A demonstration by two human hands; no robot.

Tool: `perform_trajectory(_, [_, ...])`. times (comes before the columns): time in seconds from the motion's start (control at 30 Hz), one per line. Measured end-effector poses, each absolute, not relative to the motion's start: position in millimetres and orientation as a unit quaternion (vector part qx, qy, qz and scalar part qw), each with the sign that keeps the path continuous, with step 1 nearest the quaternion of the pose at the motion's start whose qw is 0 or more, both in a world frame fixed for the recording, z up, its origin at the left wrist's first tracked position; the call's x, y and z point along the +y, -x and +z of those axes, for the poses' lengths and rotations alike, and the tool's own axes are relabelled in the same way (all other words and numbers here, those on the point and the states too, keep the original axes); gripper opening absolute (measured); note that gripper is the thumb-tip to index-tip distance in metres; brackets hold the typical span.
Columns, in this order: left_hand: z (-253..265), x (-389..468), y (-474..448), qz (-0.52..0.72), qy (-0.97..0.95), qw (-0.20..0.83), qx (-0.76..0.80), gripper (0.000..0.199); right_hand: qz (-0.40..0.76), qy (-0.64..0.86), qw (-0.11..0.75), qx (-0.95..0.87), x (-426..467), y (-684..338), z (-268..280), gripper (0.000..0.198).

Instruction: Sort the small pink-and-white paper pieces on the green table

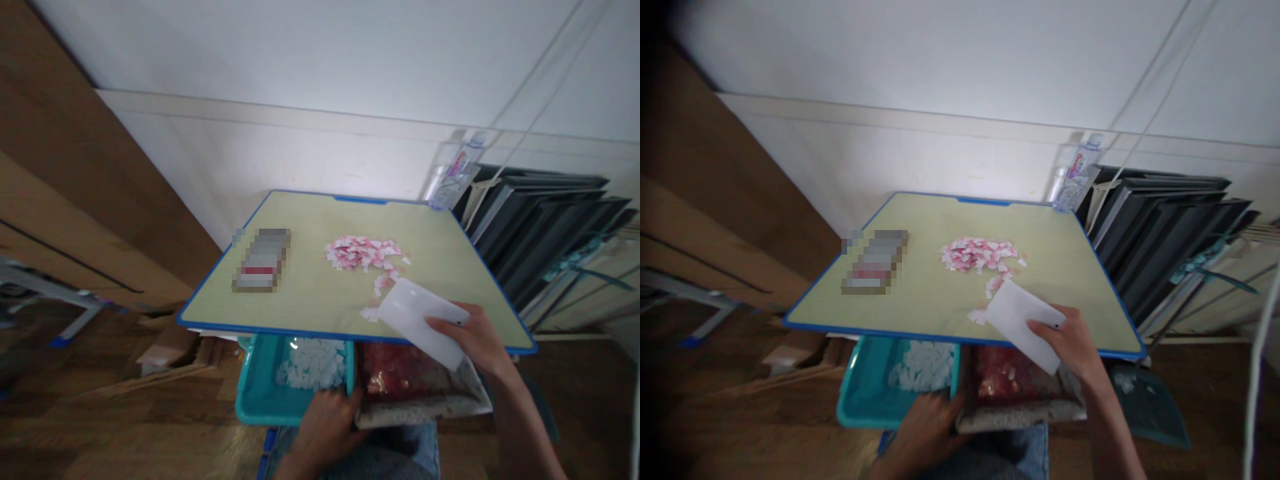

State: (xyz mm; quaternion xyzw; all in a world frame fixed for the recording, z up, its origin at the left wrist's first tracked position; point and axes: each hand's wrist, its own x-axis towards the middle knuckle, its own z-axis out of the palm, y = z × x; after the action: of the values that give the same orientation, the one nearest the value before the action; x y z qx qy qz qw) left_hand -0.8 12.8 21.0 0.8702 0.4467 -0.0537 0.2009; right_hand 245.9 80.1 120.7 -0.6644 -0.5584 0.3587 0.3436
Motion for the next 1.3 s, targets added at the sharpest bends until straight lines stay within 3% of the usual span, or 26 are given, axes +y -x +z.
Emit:
perform_trajectory(0.17, [21, 12, 0, -0.057, -0.866, 0.203, 0.453, 0.032, 0.386, 0.637, 0.354, -0.566, 84, -227, 112, 0.021])
perform_trajectory(0.37, [21, 12, 1, -0.04, -0.864, 0.209, 0.455, 0.034, 0.351, 0.652, 0.436, -0.512, 93, -230, 111, 0.027])
perform_trajectory(0.77, [28, 13, -1, -0.065, -0.86, 0.214, 0.459, 0.032, 0.315, 0.688, 0.343, -0.557, 82, -248, 119, 0.023])
perform_trajectory(1.07, [27, 13, 0, -0.056, -0.863, 0.213, 0.455, 0.037, 0.292, 0.696, 0.353, -0.552, 74, -252, 125, 0.024])
perform_trajectory(1.3, [29, 13, 0, -0.059, -0.862, 0.219, 0.454, 0.03, 0.212, 0.728, 0.347, -0.552, 69, -266, 130, 0.025])
